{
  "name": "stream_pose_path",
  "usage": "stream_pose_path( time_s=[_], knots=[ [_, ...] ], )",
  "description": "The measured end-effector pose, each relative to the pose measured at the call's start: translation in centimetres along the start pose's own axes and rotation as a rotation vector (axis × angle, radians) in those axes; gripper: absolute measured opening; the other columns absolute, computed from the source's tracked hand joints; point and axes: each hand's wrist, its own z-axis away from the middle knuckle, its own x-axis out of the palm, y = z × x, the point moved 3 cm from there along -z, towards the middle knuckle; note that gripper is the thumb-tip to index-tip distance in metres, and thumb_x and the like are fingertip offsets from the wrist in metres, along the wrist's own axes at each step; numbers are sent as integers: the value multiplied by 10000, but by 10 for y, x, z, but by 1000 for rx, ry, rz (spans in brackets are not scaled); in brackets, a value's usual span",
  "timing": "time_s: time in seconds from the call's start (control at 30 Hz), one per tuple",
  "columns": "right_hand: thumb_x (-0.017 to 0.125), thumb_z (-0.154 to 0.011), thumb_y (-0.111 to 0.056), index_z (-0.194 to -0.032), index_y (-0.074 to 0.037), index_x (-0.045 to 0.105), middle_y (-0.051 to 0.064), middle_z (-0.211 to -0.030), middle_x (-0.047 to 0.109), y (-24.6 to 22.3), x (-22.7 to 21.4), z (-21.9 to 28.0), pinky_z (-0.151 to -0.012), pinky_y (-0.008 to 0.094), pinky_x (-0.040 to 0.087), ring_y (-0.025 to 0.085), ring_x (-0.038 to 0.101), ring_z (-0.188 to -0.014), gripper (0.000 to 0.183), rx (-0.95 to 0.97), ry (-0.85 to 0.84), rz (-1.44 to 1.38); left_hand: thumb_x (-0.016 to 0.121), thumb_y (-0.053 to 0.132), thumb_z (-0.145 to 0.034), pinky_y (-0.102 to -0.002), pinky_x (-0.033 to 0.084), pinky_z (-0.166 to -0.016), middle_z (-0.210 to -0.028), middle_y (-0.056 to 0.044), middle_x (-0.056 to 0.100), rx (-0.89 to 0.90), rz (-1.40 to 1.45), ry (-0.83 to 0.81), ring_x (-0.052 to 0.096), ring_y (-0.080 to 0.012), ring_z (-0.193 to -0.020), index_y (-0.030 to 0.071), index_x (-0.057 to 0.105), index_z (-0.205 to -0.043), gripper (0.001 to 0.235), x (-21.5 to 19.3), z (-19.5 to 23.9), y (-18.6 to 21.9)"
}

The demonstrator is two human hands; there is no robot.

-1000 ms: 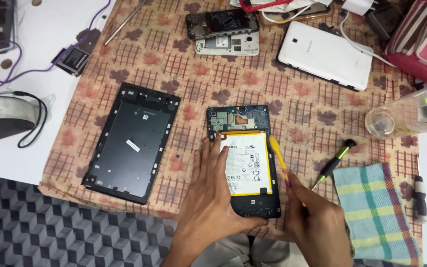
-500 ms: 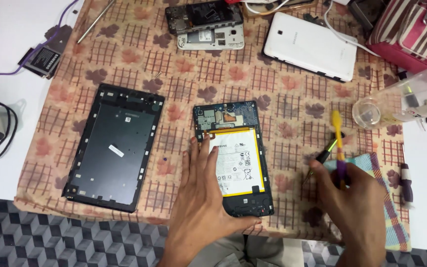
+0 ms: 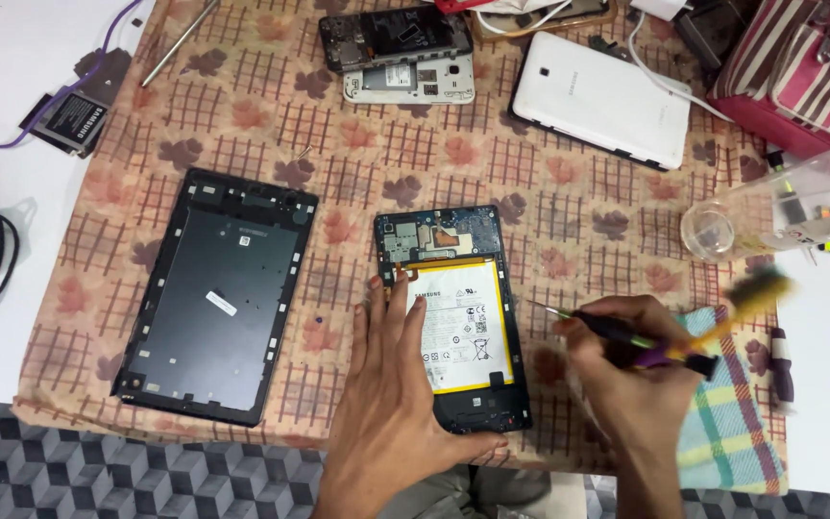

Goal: The person uses a yellow plastic spudger to pry and separate the battery from the back housing of a disassembled smartphone. They repeatedly lift and press the battery edges to loosen adhesive, then set the spudger down and continue pressing the battery by hand.

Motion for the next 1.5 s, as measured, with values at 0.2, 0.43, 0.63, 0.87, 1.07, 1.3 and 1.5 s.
stream_pose_path(
  time_s=[0.2,0.43,0.63,0.87,1.07,1.3,1.5],
  knots=[
    [773,-923,-39,-1129,65,746,67,-830,711,-8,28,4,-590,205,478,59,597,-675,232,-9,29,120,997,557,-454,-687,141,-1181,-1572,-387,143,30,13,13,87,-608,-1472,-115,158,-1453,1467,-2,1,-1],
    [754,-914,-27,-1093,75,717,89,-782,726,-6,34,8,-612,206,517,77,670,-682,209,-26,-20,270,970,600,-539,-730,132,-1151,-1581,-416,122,44,27,3,98,-641,-1465,-104,185,-1460,1400,1,1,-6],
    [773,-890,-34,-1154,69,698,126,-932,754,1,32,7,-734,233,536,116,681,-812,293,-127,-14,389,943,640,-558,-747,123,-1142,-1557,-428,142,25,30,-24,117,-665,-1444,-69,201,-1450,1360,10,-2,-15],
    [794,-878,-43,-1121,51,728,119,-891,762,4,31,4,-708,238,541,105,694,-767,269,-10,-12,510,869,731,-636,-810,103,-1115,-1565,-420,140,3,10,-69,107,-685,-1444,-58,220,-1456,1310,16,3,-22],
    [719,-913,10,-1153,85,714,152,-989,780,1,34,5,-772,235,571,120,721,-858,251,66,-52,345,803,777,-642,-827,99,-1105,-1571,-414,165,-8,-16,-58,117,-688,-1441,-40,245,-1445,1275,20,4,-25],
    [700,-923,36,-1165,123,688,190,-1012,770,-1,38,4,-833,258,582,155,732,-909,257,81,-42,274,727,819,-695,-817,125,-1136,-1596,-413,172,15,-51,-11,150,-675,-1474,-10,240,-1484,1244,24,9,-26],
    [659,-940,61,-1149,151,659,205,-1034,769,-5,42,4,-847,286,608,199,767,-947,228,57,-55,247,679,839,-702,-826,124,-1113,-1590,-409,179,-16,-47,-52,135,-677,-1466,-1,250,-1480,1223,27,10,-29]
  ],
)
